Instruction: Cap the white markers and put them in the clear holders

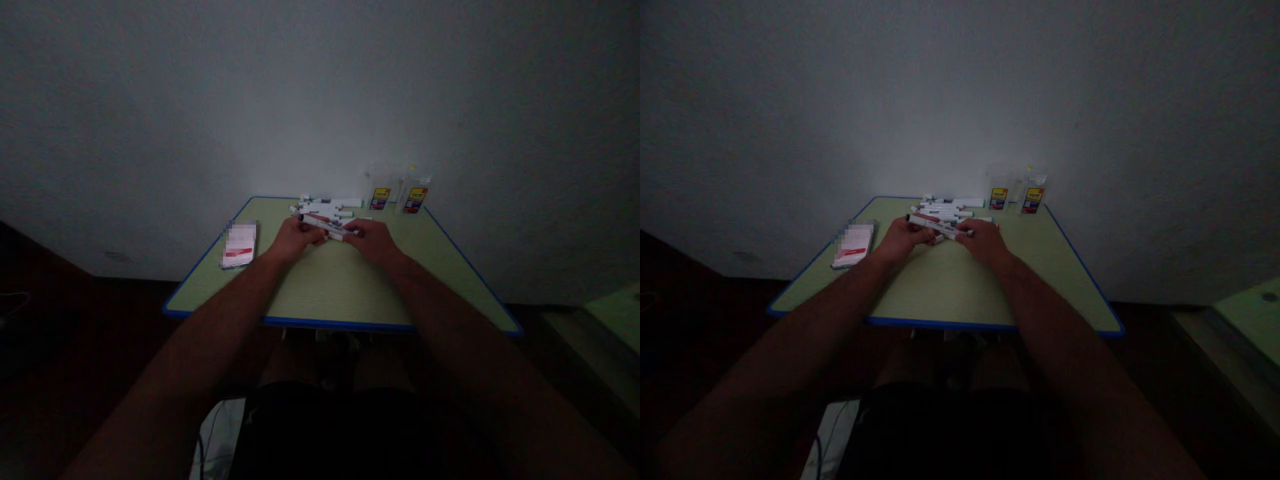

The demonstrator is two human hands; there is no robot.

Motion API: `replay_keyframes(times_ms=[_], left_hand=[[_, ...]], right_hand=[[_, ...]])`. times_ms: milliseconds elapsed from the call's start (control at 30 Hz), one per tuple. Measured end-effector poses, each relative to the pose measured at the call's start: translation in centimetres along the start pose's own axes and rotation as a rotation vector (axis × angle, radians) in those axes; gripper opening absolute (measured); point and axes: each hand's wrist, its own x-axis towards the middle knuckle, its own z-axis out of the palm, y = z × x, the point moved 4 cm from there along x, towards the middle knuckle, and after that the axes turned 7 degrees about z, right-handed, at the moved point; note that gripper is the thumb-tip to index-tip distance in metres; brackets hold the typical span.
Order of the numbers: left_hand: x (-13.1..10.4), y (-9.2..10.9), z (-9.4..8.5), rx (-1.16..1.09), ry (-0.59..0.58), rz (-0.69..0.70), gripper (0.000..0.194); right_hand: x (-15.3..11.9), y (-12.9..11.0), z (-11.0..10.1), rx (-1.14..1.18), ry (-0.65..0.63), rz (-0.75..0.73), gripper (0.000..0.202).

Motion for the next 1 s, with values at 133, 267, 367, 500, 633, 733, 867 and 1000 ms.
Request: replay_keyframes(times_ms=[133,267,367,500,633,733,867,1000], left_hand=[[0.06,-0.28,-0.14,-0.026,-0.007,0.016,0.027],[0.05,-0.15,-0.15,-0.020,-0.006,0.025,0.027],[0.11,-0.02,-0.14,-0.006,-0.016,0.034,0.029],[0.23,0.04,-0.22,-0.013,-0.024,0.059,0.036],[0.27,0.03,-0.49,-0.010,0.010,0.080,0.038],[0.26,0.06,-0.58,-0.021,0.013,0.102,0.035],[0.24,0.17,-0.51,-0.021,0.004,0.120,0.033],[0.19,0.44,-0.37,-0.017,0.016,0.139,0.034]], right_hand=[[0.00,-0.04,0.00,0.006,-0.004,-0.004,0.020],[-0.02,-0.12,-0.03,0.000,0.005,-0.008,0.019],[-0.03,-0.09,-0.02,0.009,0.017,-0.015,0.019],[-0.07,-0.03,-0.04,0.024,0.027,-0.017,0.019],[-0.07,-0.12,-0.09,0.018,0.034,-0.012,0.019],[-0.06,-0.19,-0.16,0.012,0.045,0.003,0.020],[-0.10,-0.31,-0.27,0.018,0.053,0.010,0.018],[-0.14,-0.35,-0.33,0.026,0.063,0.013,0.016]])
